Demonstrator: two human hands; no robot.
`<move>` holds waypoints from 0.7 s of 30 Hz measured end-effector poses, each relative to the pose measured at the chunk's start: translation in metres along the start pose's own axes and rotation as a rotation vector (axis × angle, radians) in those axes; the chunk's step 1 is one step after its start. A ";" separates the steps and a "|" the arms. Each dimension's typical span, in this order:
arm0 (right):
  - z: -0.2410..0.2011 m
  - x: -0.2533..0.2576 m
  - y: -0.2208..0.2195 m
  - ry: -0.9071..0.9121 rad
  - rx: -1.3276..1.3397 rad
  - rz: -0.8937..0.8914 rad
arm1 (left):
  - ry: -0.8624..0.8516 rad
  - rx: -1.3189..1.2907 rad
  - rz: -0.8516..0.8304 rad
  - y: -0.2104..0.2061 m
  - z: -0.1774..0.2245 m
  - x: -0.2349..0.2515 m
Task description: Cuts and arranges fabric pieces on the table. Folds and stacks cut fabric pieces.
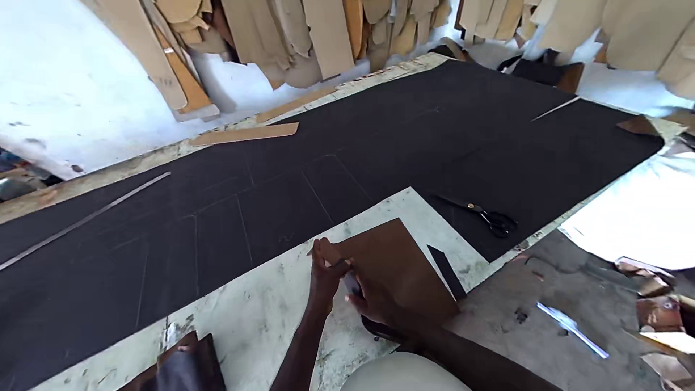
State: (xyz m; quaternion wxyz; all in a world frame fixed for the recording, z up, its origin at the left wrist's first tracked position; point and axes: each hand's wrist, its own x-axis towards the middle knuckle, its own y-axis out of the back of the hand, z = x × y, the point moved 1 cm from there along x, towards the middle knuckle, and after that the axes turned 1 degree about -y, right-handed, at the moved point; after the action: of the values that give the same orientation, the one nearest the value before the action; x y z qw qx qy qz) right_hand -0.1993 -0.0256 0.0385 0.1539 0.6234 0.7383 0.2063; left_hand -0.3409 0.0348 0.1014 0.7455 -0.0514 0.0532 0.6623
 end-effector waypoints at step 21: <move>0.065 -0.024 0.063 -0.414 0.499 0.537 | -0.550 1.001 -0.212 -0.073 -0.107 0.045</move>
State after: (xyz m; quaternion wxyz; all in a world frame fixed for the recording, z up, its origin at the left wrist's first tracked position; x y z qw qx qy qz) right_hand -0.1098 -0.0331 0.0123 0.0843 0.8403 0.5302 -0.0756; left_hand -0.2644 0.0544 -0.0104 0.7277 0.4762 0.1589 0.4674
